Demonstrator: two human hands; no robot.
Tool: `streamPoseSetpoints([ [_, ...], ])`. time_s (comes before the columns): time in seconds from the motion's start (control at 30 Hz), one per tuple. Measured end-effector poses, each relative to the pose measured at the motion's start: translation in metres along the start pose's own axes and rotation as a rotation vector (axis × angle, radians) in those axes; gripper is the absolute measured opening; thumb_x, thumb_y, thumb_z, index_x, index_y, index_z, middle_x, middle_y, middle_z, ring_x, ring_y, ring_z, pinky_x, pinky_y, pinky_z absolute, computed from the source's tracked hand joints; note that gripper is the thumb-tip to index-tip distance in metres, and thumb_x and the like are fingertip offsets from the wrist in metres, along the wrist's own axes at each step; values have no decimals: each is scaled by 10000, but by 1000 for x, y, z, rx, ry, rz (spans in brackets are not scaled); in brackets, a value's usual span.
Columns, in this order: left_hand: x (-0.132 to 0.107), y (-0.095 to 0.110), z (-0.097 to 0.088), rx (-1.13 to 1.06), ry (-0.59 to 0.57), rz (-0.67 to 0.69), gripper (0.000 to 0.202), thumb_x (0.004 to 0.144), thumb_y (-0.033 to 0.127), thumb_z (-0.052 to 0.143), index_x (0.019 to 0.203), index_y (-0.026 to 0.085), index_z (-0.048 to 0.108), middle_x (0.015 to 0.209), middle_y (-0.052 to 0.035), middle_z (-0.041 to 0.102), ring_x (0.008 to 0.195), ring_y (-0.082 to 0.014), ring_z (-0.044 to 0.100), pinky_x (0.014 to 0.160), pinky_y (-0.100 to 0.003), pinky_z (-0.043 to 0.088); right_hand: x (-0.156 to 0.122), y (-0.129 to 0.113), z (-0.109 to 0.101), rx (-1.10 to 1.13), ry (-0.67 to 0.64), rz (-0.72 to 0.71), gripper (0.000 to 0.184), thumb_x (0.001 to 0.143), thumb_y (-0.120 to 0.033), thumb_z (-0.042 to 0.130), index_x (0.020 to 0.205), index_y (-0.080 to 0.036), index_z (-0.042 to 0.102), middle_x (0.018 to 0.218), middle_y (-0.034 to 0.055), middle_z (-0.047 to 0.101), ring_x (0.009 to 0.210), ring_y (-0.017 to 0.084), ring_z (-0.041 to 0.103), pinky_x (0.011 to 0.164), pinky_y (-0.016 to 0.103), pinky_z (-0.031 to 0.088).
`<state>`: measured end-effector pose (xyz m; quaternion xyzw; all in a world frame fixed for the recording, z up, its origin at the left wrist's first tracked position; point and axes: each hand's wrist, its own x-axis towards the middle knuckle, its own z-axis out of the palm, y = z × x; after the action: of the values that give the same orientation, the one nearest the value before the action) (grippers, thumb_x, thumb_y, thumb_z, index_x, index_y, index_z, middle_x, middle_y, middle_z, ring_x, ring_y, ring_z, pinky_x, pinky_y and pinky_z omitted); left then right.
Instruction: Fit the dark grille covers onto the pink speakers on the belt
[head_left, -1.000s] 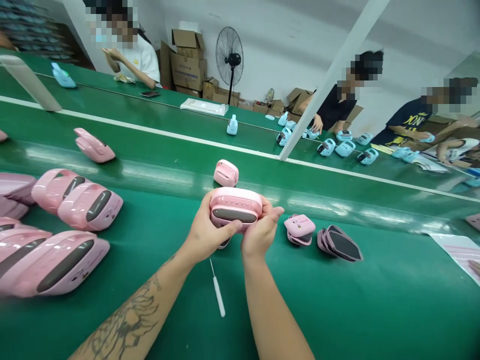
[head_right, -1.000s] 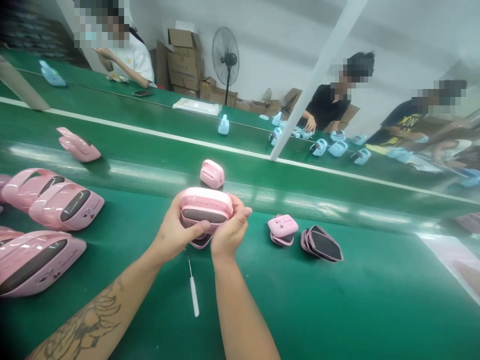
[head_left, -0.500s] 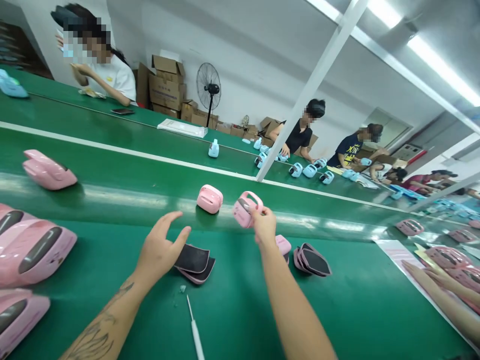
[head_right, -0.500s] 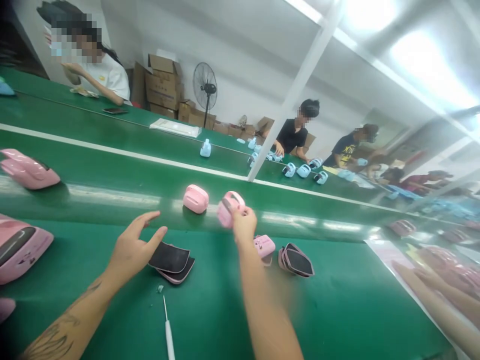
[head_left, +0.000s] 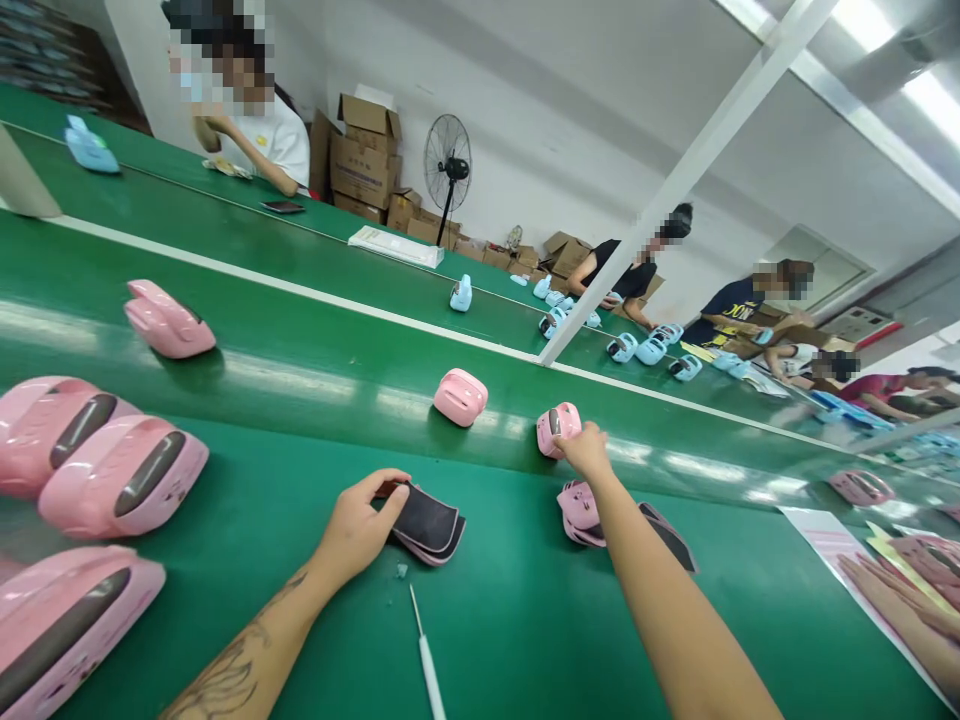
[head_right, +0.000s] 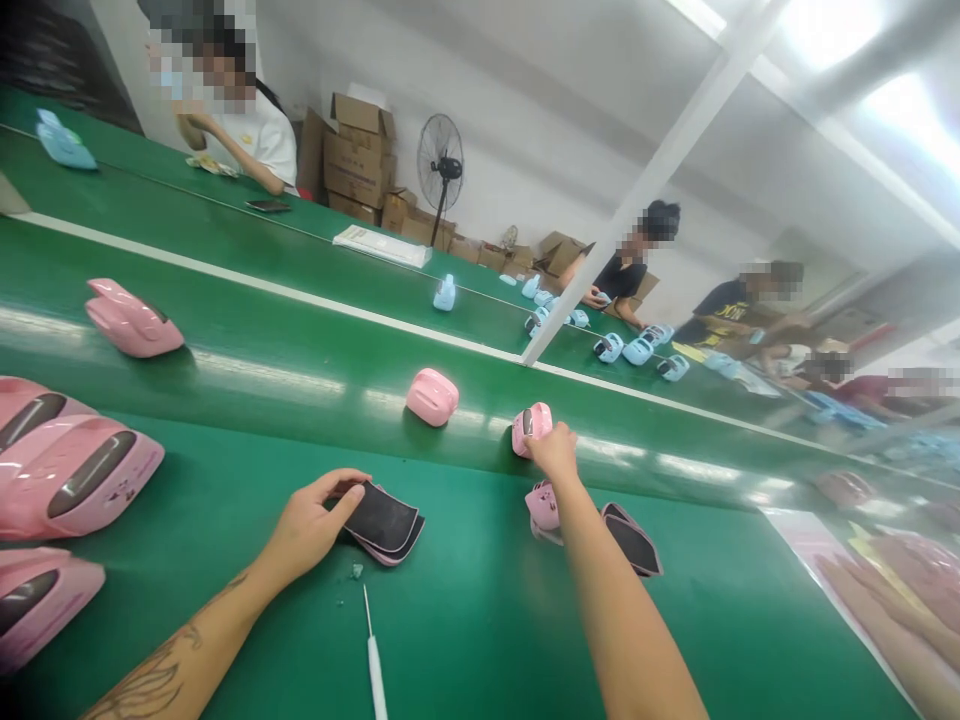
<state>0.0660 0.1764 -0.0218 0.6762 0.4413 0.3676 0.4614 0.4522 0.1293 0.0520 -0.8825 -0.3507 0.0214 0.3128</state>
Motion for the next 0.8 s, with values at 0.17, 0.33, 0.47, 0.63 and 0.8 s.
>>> streamPoseSetpoints([
  [0.17,-6,-1,4,40,-64,-17,445,930,526,589,1117,189,812,990,-100,854,747,-262,800,678,-359,665,-6,-63,45,33,-94,-216,403,1051,-406,706,1398,-208,655,1437,114,670,1220,271,704,1029,504,624],
  [0.33,-10,-1,-3,93,-101,14,460,949,506,608,1251,228,817,1066,-85,858,794,-251,810,761,-369,679,-7,-127,85,47,-298,-300,400,1046,-410,713,1381,-196,660,1401,110,686,1188,264,716,1002,492,634],
  [0.47,-10,5,-10,111,33,77,604,952,545,616,1458,222,688,1499,-138,706,1291,-338,727,1105,-481,603,-30,-143,63,74,-338,-358,361,1044,-412,714,1328,-191,681,1353,100,705,1154,250,719,990,476,632],
  [0.63,-21,33,-11,146,120,115,1278,684,545,943,1728,229,276,1785,-203,335,1661,-456,307,1344,-636,300,-109,-162,23,232,-349,-450,371,951,-566,733,895,-203,780,1007,71,742,951,236,683,905,402,568],
  [0.8,-27,50,-23,-209,272,134,1305,573,503,1010,1675,255,356,1766,-167,359,1668,-450,269,1366,-577,269,-160,-171,10,436,-465,-518,499,1031,-673,524,1087,-266,808,1005,28,793,857,192,709,765,321,552],
])
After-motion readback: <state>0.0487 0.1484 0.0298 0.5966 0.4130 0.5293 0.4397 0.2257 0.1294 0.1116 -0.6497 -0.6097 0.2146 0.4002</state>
